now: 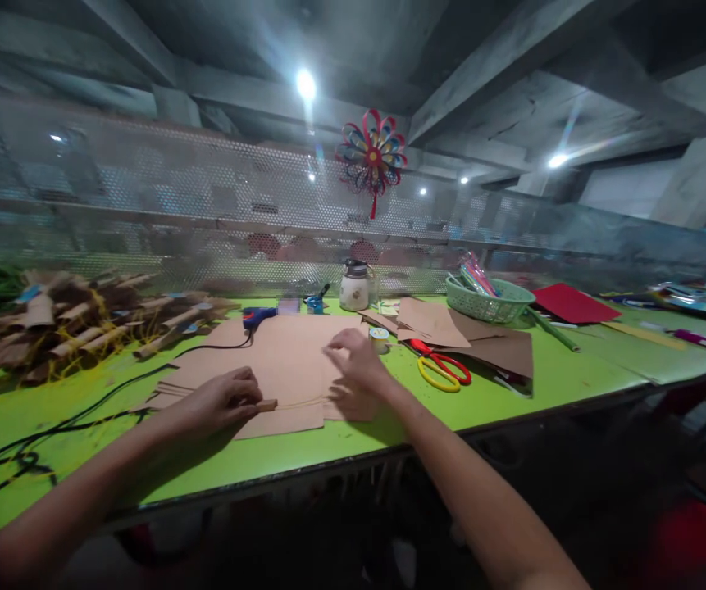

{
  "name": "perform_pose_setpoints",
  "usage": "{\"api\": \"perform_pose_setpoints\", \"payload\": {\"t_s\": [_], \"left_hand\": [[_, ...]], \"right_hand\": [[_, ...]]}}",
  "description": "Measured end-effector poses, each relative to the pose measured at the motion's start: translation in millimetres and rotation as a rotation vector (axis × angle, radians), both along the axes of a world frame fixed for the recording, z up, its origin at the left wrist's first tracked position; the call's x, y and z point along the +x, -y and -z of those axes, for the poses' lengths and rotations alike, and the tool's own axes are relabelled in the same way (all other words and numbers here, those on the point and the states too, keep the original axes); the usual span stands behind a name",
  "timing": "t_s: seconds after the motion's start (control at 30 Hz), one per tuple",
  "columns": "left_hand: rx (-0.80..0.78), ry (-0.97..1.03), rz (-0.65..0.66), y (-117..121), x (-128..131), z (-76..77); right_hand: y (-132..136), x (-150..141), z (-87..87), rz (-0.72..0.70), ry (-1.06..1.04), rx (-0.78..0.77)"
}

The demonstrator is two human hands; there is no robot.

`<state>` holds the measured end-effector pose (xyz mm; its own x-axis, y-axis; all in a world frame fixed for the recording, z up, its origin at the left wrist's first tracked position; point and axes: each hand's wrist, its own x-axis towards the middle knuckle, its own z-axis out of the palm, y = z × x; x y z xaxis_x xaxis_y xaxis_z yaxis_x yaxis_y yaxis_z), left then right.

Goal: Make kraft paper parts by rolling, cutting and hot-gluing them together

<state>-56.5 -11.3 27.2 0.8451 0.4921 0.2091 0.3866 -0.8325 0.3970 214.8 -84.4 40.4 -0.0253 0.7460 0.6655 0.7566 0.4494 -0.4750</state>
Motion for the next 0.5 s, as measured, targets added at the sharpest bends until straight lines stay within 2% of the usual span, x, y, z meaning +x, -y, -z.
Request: {"api": "perform_pose_setpoints", "payload": {"t_s": [0.1, 0.23, 0.37, 0.5], "left_hand": [[0.007, 0.01, -0.013, 2, -2, 0.5], [0.025, 0.026, -0.012, 4, -5, 2.6], [0.044, 0.035, -0.021, 7, -5, 3.8], [0.067, 0.063, -0.03, 9, -5, 4.3]], "right_hand": [[7, 58, -8.5, 0.3, -0.247, -0.079], [22, 108, 3.8, 0.456, -0.364, -0.071], [26, 117, 23.1, 0.474, -0.438, -0.085], [16, 111, 22.9, 0.456, -0.47, -0.097]]}}
